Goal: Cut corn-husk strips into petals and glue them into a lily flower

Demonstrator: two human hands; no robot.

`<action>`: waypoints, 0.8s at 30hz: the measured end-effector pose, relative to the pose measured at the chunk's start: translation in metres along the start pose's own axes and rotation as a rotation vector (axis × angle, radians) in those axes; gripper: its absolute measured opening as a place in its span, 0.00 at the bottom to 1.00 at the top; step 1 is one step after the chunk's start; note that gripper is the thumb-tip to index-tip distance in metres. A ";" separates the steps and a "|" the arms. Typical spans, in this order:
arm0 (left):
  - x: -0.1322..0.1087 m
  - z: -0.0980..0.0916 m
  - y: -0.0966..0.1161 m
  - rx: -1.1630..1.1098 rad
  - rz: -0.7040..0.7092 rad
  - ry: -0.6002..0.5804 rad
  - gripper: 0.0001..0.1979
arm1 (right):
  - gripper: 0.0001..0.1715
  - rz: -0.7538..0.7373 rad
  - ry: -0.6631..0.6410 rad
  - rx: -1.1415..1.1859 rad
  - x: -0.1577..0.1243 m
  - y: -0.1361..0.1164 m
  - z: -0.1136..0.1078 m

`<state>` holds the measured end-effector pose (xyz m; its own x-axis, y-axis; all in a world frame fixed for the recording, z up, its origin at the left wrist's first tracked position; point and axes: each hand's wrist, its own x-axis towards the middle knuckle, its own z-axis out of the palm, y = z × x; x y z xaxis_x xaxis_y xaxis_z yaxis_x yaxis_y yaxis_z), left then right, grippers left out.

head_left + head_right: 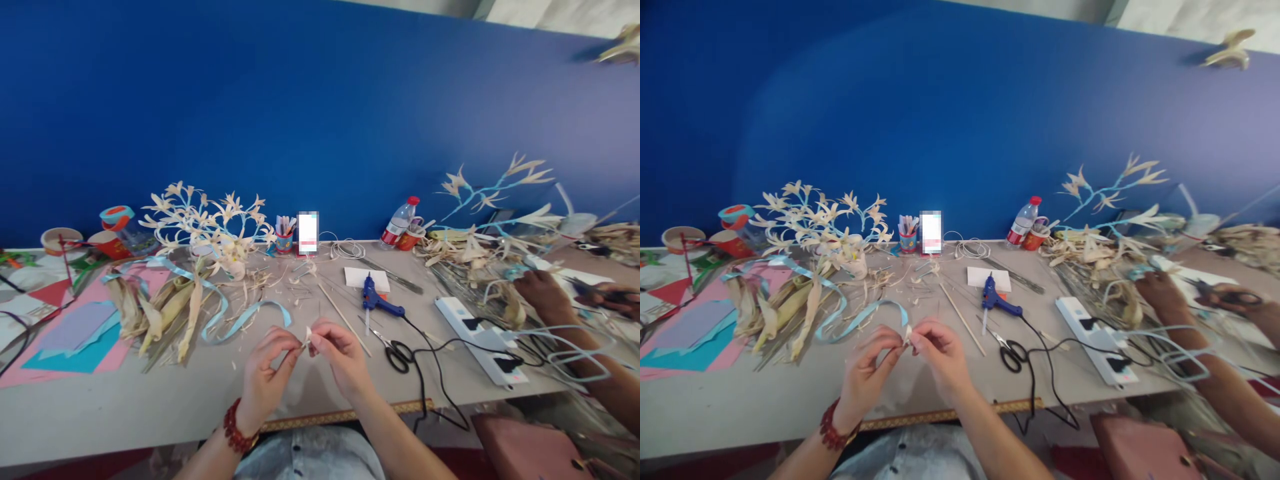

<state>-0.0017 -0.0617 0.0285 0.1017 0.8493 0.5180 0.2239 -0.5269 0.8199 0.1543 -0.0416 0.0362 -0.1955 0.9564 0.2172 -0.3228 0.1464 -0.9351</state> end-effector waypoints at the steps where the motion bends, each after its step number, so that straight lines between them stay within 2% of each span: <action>1: 0.000 0.000 0.000 0.001 0.000 0.001 0.06 | 0.08 -0.004 0.001 -0.001 0.000 0.001 0.000; 11: 0.000 0.001 0.000 0.008 -0.018 -0.009 0.06 | 0.10 0.078 0.030 0.048 0.001 0.002 0.002; 19: -0.002 0.002 -0.006 -0.054 -0.093 0.008 0.05 | 0.10 0.070 0.066 -0.026 0.001 0.001 0.003; 22: -0.004 0.002 -0.009 -0.084 -0.145 0.017 0.05 | 0.10 0.087 0.066 -0.143 0.002 0.002 -0.006; 24: -0.005 0.001 -0.012 -0.101 -0.177 0.027 0.05 | 0.11 0.078 0.021 -0.351 0.004 0.001 -0.023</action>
<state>-0.0040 -0.0592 0.0159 0.0429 0.9284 0.3692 0.1379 -0.3715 0.9182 0.1746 -0.0314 0.0294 -0.1870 0.9724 0.1392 0.0306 0.1474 -0.9886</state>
